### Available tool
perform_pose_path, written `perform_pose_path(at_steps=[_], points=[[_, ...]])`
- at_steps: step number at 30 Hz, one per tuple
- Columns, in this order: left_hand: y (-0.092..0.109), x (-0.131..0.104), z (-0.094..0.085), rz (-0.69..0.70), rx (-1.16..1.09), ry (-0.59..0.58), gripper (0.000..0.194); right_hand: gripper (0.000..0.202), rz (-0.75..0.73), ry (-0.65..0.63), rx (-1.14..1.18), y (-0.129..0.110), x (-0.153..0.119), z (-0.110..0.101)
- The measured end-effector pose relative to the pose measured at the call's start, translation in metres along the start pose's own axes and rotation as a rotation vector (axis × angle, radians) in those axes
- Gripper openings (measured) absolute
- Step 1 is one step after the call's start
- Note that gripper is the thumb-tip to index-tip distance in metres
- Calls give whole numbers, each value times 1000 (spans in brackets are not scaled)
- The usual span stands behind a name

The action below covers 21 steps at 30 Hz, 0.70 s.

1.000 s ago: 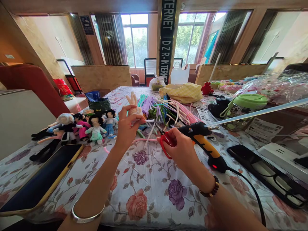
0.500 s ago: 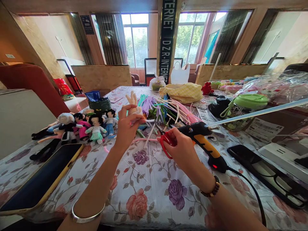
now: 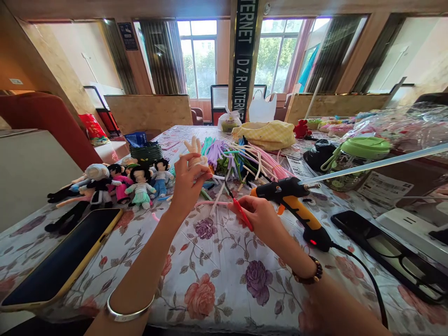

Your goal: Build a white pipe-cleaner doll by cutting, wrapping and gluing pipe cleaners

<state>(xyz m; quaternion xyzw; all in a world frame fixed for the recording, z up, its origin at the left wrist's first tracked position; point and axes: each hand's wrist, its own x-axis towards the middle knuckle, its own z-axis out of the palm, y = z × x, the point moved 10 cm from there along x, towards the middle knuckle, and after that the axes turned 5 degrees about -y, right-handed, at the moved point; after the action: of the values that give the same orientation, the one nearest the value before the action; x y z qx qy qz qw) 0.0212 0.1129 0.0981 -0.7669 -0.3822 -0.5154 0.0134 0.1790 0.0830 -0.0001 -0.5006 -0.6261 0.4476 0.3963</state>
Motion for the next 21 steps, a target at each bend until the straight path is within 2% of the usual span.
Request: perform_pose_path(at_steps=[7, 21], points=[[-3, 0, 9, 12, 49, -72, 5, 47, -4, -153, 152, 13, 6, 13], [-11, -2, 19, -8, 87, -152, 6, 51, 68, -173, 94, 22, 8, 14]])
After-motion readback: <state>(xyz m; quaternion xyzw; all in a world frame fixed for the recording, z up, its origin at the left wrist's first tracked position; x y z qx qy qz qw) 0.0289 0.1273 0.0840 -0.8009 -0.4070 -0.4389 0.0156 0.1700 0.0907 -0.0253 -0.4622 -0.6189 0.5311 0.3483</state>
